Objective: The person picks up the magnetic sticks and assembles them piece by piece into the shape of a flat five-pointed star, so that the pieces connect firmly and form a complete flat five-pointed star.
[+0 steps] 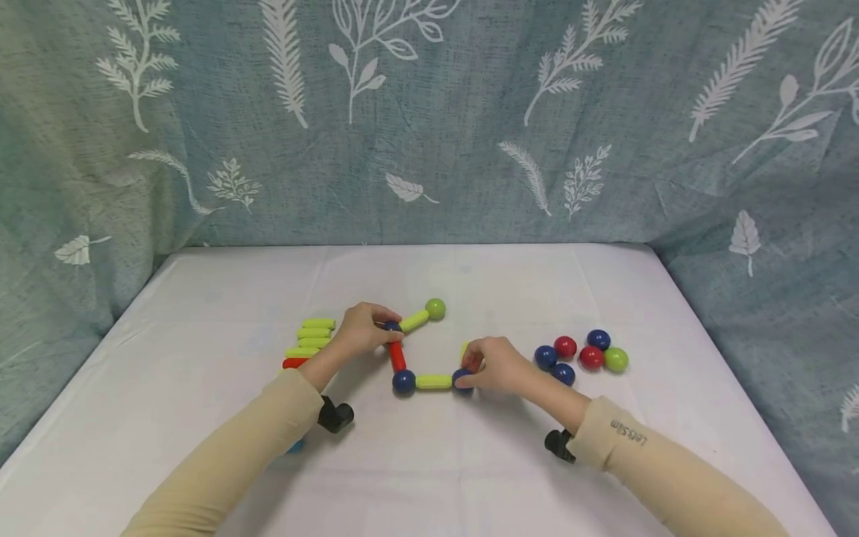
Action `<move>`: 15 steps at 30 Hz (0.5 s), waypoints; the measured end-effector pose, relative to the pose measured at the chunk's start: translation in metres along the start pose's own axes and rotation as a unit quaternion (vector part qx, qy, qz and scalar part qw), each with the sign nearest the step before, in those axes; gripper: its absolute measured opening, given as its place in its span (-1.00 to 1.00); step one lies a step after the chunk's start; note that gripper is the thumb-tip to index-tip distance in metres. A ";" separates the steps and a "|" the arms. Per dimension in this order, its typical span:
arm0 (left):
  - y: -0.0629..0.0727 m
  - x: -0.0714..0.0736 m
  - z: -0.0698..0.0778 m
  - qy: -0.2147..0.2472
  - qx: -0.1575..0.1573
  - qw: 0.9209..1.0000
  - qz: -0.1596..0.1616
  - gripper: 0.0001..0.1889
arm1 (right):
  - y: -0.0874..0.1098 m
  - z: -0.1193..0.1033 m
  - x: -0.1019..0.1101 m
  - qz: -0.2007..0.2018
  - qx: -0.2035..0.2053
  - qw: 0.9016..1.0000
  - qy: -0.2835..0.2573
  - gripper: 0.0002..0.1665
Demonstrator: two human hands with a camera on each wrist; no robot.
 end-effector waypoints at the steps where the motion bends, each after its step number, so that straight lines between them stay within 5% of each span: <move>1: 0.000 0.000 0.001 -0.003 -0.004 1.000 0.001 -0.73 | 0.001 0.001 0.000 0.004 -0.002 1.000 -0.001 -0.73; 7: 0.006 0.002 0.009 -0.055 -0.057 0.997 -0.008 -0.73 | 0.001 0.008 0.008 0.023 -0.030 0.999 -0.005 -0.75; 15: 0.029 0.003 0.011 -0.093 -0.092 0.989 -0.064 -0.70 | -0.009 0.021 0.026 0.040 -0.052 0.998 0.010 -0.73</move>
Point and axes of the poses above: each hand's wrist, its own y-axis away from the middle knuckle, its own x-axis out of the back of the hand, z = x × y, the point moved 10 cm from there along -y, towards the middle knuckle, and after that the axes turned 8 degrees about z, right-handed, at the moved point
